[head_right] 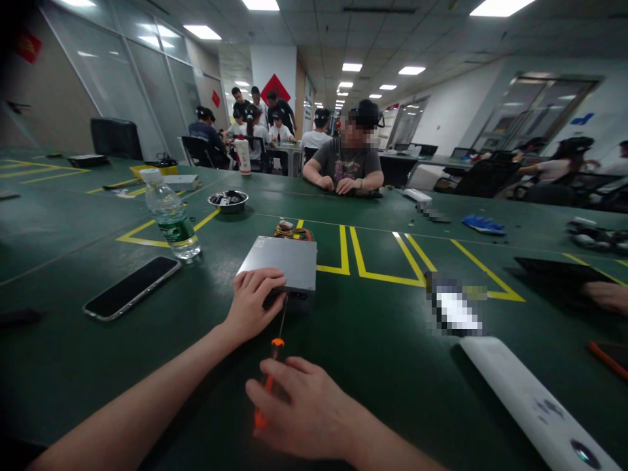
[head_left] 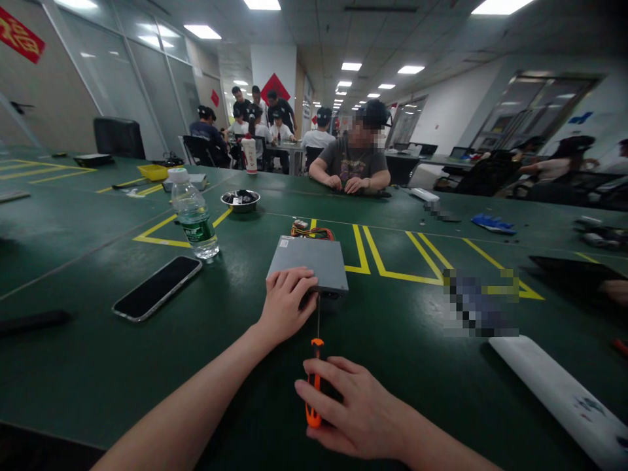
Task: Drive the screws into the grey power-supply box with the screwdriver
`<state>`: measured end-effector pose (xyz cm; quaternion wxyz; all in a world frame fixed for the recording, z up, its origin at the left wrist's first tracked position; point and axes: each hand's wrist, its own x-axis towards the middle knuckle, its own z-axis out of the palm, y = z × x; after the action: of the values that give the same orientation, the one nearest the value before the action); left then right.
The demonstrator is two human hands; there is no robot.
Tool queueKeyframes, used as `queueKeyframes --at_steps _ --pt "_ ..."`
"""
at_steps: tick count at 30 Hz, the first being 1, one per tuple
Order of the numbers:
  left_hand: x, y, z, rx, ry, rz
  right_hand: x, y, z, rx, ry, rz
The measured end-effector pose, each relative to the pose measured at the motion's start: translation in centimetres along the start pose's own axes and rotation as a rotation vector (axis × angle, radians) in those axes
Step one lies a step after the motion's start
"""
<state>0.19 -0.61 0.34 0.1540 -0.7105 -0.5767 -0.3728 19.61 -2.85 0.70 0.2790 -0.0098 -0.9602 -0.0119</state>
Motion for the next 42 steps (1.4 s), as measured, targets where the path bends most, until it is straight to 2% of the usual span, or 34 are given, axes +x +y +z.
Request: queueKeyframes --at_steps 2,8,16,25,42 --pt "0.0 0.0 0.0 0.001 0.003 0.002 0.0 -0.1 -0.1 -0.038 -0.021 -0.014" --pt "-0.1 -0.1 0.1 -0.003 0.001 0.006 0.0 0.2 0.1 -0.030 0.152 -0.071" --pt "0.0 -0.1 0.0 -0.008 -0.015 0.004 -2.3 1.4 -2.1 -0.103 0.095 -0.199" --pt "-0.1 -0.2 0.2 -0.003 -0.007 0.007 -3.5 1.4 -1.8 -0.155 0.185 -0.153" --pt "0.0 -0.2 -0.1 -0.008 -0.028 0.016 -3.4 1.5 -2.0 -0.129 0.166 -0.117"
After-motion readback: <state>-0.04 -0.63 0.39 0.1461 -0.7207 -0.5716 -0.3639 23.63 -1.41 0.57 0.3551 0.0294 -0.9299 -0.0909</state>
